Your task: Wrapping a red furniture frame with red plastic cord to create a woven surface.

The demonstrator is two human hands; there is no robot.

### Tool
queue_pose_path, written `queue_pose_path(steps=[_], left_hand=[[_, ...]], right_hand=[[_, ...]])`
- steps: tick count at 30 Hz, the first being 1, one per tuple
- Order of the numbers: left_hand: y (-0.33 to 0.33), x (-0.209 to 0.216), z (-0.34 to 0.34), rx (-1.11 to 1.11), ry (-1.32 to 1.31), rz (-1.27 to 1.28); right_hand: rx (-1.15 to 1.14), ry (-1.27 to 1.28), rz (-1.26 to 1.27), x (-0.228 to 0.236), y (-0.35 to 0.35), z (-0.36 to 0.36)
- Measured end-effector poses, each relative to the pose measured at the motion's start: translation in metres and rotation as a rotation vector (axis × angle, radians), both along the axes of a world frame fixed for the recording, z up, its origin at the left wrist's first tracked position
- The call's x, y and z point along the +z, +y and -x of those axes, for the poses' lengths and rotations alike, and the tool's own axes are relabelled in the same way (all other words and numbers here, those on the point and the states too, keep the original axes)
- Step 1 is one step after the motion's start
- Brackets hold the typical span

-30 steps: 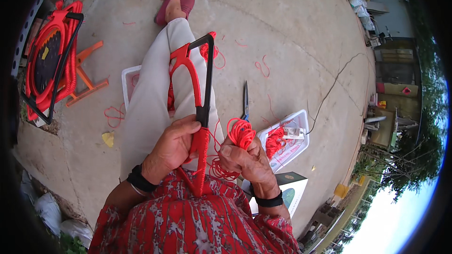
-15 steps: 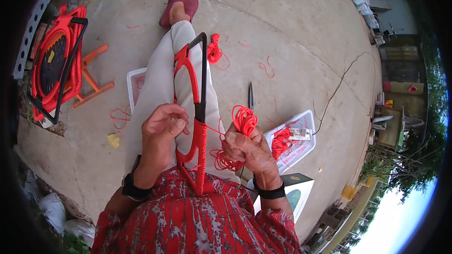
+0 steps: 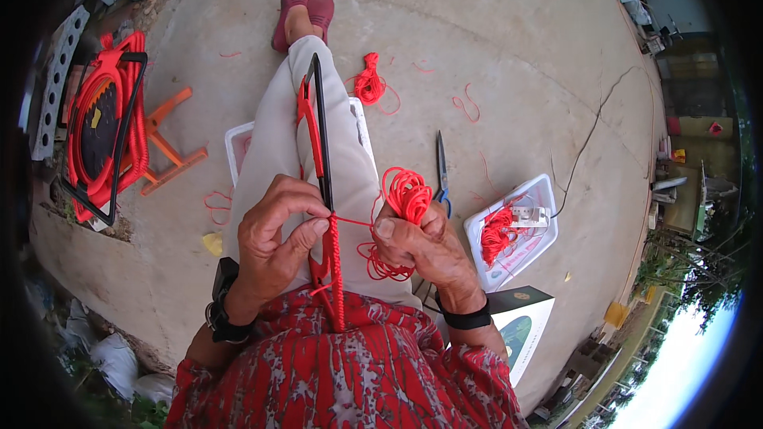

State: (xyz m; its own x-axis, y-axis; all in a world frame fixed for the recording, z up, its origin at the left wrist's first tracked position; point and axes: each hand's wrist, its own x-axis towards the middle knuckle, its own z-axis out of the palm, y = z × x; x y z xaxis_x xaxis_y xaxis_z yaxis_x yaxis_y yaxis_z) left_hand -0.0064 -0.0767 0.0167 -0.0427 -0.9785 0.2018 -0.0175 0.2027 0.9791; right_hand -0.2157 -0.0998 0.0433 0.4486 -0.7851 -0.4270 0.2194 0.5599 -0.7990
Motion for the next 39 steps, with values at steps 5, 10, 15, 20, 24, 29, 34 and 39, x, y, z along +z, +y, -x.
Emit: queue_pose_path(steps=[5, 10, 15, 20, 24, 29, 34, 39], left_hand=[[-0.001, 0.005, 0.000, -0.031, -0.074, 0.007], [0.000, 0.019, 0.005, 0.021, -0.219, 0.071], [-0.001, 0.025, 0.011, 0.063, -0.346, 0.135], [0.004, 0.020, 0.016, 0.183, -0.190, 0.008], [0.010, 0.009, 0.014, 0.242, 0.061, -0.139], [0.009, 0.006, 0.016, 0.282, 0.321, -0.376], [0.009, 0.007, 0.016, 0.280, 0.363, -0.401], [0.007, 0.007, 0.010, 0.275, 0.386, -0.430]], right_hand=[[0.066, -0.047, 0.034, 0.009, -0.004, -0.001], [0.189, 0.132, 0.221, 0.026, -0.010, -0.007], [0.267, 0.213, 0.404, 0.033, -0.023, -0.011], [0.077, 0.526, 0.599, 0.024, -0.042, -0.004], [0.082, 0.697, 0.490, 0.024, -0.029, 0.013], [0.193, 0.655, 0.381, 0.020, -0.007, 0.018], [0.225, 0.500, 0.368, -0.007, 0.003, 0.024], [0.302, 0.460, 0.216, -0.016, 0.000, 0.014]])
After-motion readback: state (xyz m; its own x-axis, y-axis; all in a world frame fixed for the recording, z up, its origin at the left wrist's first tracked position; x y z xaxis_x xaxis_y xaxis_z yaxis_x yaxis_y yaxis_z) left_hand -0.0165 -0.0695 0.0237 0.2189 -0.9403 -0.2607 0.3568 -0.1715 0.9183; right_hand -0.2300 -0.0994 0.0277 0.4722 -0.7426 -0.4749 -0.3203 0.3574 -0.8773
